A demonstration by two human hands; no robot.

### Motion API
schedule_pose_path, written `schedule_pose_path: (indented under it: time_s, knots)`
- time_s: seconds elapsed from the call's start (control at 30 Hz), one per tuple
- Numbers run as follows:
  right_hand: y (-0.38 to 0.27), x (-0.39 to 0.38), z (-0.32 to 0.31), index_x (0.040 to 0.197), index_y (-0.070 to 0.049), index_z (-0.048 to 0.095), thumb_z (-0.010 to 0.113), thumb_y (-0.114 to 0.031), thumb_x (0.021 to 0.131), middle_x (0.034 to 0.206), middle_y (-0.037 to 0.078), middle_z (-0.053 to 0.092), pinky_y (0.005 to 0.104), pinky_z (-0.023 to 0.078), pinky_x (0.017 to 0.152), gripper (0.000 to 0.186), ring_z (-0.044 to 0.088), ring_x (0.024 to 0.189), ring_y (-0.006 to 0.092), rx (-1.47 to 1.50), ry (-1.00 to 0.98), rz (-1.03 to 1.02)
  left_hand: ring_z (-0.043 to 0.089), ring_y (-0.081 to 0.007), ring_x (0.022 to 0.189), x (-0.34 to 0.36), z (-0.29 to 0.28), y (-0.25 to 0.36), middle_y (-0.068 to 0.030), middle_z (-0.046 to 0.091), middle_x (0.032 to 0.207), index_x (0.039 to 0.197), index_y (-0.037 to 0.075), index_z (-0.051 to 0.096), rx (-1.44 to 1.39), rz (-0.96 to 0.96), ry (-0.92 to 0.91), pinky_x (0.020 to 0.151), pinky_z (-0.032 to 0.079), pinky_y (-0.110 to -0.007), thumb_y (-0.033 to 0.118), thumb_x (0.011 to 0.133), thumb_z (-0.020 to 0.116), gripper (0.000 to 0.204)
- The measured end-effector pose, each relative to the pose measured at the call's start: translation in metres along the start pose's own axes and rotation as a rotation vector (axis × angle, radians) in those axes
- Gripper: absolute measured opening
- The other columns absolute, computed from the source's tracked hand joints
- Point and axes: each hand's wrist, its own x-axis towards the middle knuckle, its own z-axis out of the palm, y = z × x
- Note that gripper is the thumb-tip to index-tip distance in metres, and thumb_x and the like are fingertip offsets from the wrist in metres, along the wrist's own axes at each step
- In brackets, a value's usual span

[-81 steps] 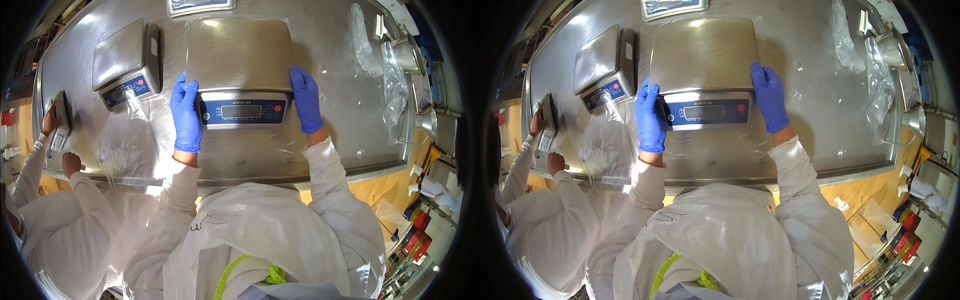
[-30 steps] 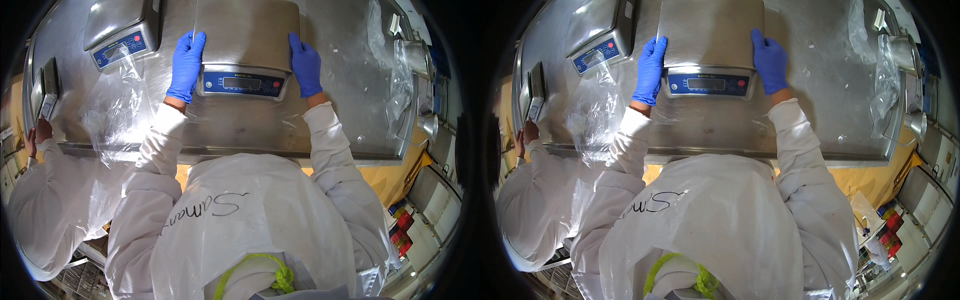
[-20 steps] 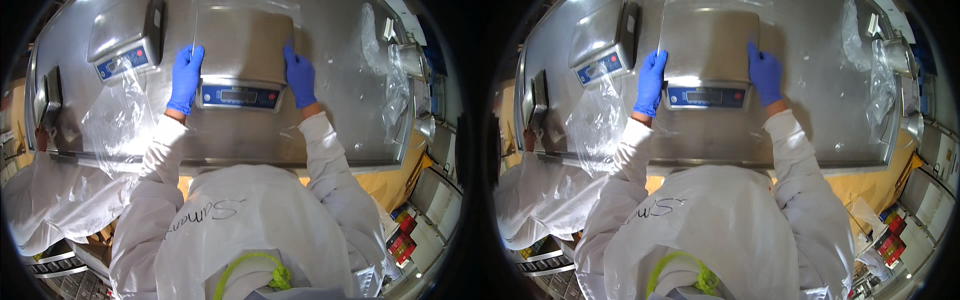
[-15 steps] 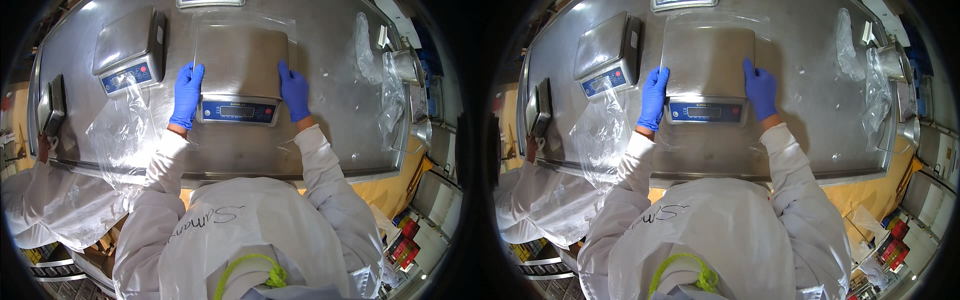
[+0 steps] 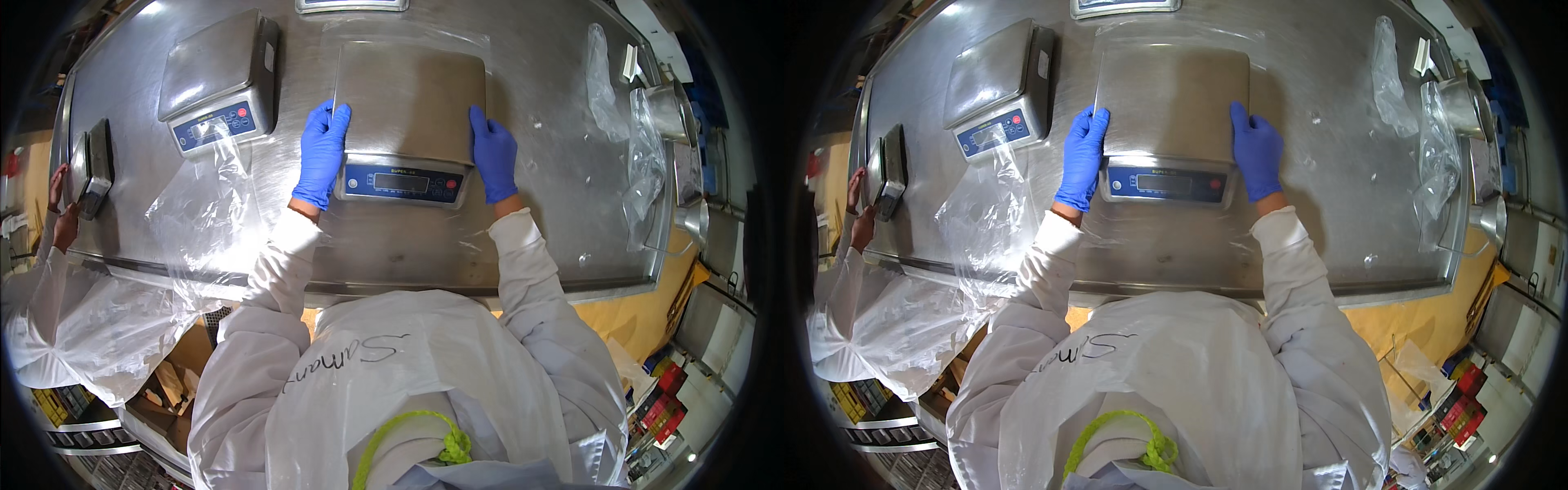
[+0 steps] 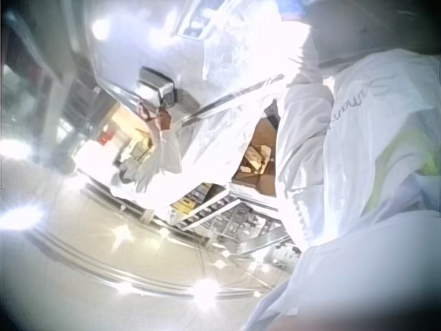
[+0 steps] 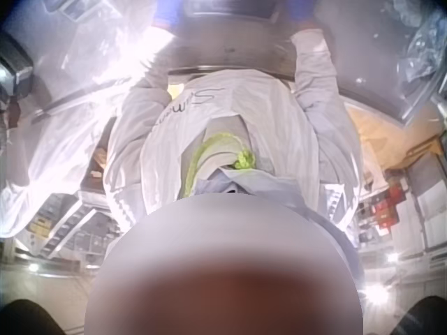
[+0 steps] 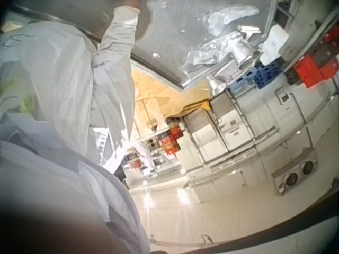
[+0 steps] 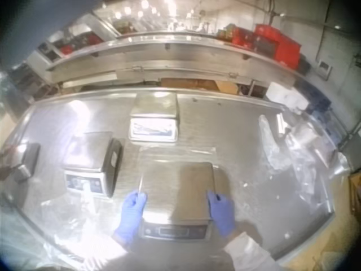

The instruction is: The person wraps two digital scales on a stainless steel table with clear plastic film. They smooth the film over the surfaces, fold the edges, and adjust the placement of the scales. A second person in a lab coat is visible working at the same table.

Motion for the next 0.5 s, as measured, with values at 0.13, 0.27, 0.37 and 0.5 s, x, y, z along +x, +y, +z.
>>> schedule_pose_path:
  time_s: [0.13,0.27,0.37,0.5]
  knots:
    - [0.003,0.004,-0.003,0.062,0.002,0.056,0.055,-0.054,0.084,0.058,0.021,0.051,0.0415,0.041,0.057,0.06,0.045,0.053,0.0349,-0.04,-0.01,0.01,0.042,-0.0033,0.07,0.0,0.004,0.002,0.0038,0.054,0.084,0.114,0.0,0.058,0.013,0.005,-0.008,0.064,0.036,-0.018,0.024,0.09,0.062,0.034]
    - [0.001,0.002,-0.003,0.062,0.001,0.056,0.055,-0.054,0.084,0.059,0.021,0.053,0.041,0.041,0.057,0.06,0.048,0.054,0.035,-0.031,-0.002,0.015,0.044,-0.0049,0.07,0.0,0.005,-0.005,0.0006,0.053,0.085,0.111,-0.001,0.058,0.0,0.039,0.008,0.065,0.039,-0.019,0.025,0.09,0.063,0.034]
    - [0.004,0.003,-0.007,0.064,0.002,0.058,0.055,-0.055,0.084,0.06,0.021,0.054,0.0407,0.042,0.058,0.06,0.049,0.054,0.0349,-0.045,-0.024,0.006,0.045,-0.0055,0.07,0.001,0.003,-0.008,0.0002,0.053,0.086,0.11,-0.001,0.059,0.089,0.039,0.003,0.066,0.039,-0.02,0.027,0.089,0.063,0.035]
    - [0.008,0.007,-0.011,0.067,0.002,0.059,0.053,-0.057,0.085,0.062,0.021,0.056,0.0411,0.044,0.059,0.061,0.053,0.058,0.0357,-0.01,-0.123,0.022,0.045,-0.0061,0.071,-0.001,0.004,-0.002,0.0006,0.053,0.083,0.11,-0.001,0.059,0.077,-0.017,-0.013,0.067,0.04,-0.021,0.029,0.089,0.063,0.037]
